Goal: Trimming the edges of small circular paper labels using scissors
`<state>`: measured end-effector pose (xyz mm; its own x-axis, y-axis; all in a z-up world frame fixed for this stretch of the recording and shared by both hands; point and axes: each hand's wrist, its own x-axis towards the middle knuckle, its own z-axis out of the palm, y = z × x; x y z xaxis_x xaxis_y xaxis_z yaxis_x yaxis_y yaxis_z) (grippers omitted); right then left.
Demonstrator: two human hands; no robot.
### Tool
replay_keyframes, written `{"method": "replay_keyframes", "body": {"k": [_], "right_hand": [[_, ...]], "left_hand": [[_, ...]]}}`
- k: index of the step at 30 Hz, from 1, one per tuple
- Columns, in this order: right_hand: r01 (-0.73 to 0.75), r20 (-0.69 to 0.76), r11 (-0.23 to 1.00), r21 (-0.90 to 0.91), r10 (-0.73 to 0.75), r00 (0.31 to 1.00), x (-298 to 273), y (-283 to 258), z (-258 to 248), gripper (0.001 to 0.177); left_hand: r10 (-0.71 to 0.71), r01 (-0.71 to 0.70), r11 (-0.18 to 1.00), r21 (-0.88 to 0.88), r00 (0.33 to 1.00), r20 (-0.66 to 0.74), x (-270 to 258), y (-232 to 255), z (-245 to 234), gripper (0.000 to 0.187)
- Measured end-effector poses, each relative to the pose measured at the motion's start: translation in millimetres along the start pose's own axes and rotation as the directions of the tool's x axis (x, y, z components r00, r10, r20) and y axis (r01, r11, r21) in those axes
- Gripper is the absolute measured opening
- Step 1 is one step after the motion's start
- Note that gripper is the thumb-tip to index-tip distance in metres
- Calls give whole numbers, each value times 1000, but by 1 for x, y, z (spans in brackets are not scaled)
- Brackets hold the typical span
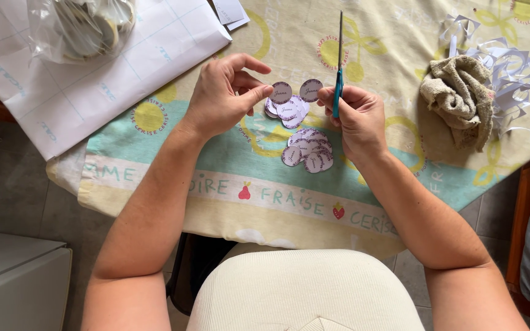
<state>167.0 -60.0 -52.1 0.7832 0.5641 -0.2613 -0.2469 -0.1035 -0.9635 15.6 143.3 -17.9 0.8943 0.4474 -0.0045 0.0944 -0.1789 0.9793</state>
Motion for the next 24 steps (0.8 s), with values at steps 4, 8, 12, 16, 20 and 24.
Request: {"method": "replay_keyframes", "body": {"k": [4, 8, 12, 16, 20, 24], "right_hand": [[14, 1, 1000, 3, -14, 1000, 0, 2, 0, 18], [66, 25, 996, -60, -65, 998, -1, 7, -2, 9], [92, 124, 936, -341, -52, 991, -2, 3, 7, 18], [313, 164, 807, -501, -267, 950, -1, -7, -1, 26], [216, 78, 944, -250, -202, 976, -5, -10, -2, 5], [242, 23, 946, -215, -242, 970, -10, -28, 2, 12]], "left_hand": [[24, -24, 1000, 1, 999, 41, -1, -1, 3, 16], [84, -84, 995, 60, 996, -7, -1, -1, 2, 13], [98, -91, 993, 78, 991, -96, 1, -2, -4, 8], [150, -147, 987, 71, 988, -45, -1, -2, 3, 12], [198, -199, 979, 44, 980, 21, 2, -13, 11, 11], [447, -349, 755, 555, 893, -47, 5, -43, 15, 18]]}}
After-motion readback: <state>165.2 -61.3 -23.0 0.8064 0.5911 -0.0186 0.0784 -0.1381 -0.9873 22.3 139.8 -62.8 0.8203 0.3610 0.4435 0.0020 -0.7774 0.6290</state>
